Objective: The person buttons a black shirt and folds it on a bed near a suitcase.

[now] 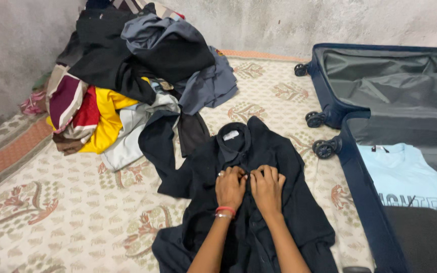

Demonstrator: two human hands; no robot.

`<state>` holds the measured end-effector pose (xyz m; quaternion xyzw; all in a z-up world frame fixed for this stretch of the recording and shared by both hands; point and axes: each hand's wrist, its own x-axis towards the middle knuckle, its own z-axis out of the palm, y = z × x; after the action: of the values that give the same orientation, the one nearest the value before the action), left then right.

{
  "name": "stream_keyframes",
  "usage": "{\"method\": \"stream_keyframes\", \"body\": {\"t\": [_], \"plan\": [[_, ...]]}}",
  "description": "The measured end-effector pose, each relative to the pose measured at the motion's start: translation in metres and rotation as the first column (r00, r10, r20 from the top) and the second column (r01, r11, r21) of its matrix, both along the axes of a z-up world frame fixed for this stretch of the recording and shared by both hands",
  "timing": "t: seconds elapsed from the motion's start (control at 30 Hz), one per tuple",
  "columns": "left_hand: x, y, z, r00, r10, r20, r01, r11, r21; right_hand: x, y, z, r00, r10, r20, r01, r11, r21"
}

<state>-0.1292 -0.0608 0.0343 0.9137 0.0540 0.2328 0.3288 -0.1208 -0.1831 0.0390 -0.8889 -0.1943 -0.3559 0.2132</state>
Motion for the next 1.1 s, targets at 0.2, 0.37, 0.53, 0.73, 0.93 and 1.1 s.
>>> {"method": "stream_keyframes", "body": {"t": [0.2,0.37,0.53,0.73,0.93,1.1], "plan": [[-0.005,-0.010,-0.010,0.993,0.079,0.083,-0.067,0.988,-0.138,0.004,-0.005,-0.011,0.994,0.026,-0.102,-0.018,0.997,0.077],[-0.006,-0.005,-0.005,0.998,0.054,0.044,-0.046,0.985,-0.167,0.008,-0.010,-0.014,0.974,0.123,-0.190,-0.094,0.983,0.158],[-0.006,-0.006,-0.004,1.000,0.012,0.025,-0.007,0.981,-0.196,0.013,-0.015,-0.019,0.954,0.186,-0.236,-0.123,0.958,0.259],[-0.007,-0.005,0.001,1.000,-0.012,0.022,0.017,0.969,-0.246,0.011,-0.013,-0.012,0.943,0.189,-0.274,-0.087,0.934,0.345],[-0.009,-0.005,0.008,0.996,-0.010,-0.090,-0.015,0.961,-0.276,0.011,-0.014,-0.013,0.932,0.221,-0.286,-0.108,0.926,0.362],[-0.010,-0.006,0.008,0.999,0.003,-0.042,-0.014,0.964,-0.266,0.015,-0.018,-0.012,0.916,0.340,-0.212,-0.218,0.867,0.449]]}}
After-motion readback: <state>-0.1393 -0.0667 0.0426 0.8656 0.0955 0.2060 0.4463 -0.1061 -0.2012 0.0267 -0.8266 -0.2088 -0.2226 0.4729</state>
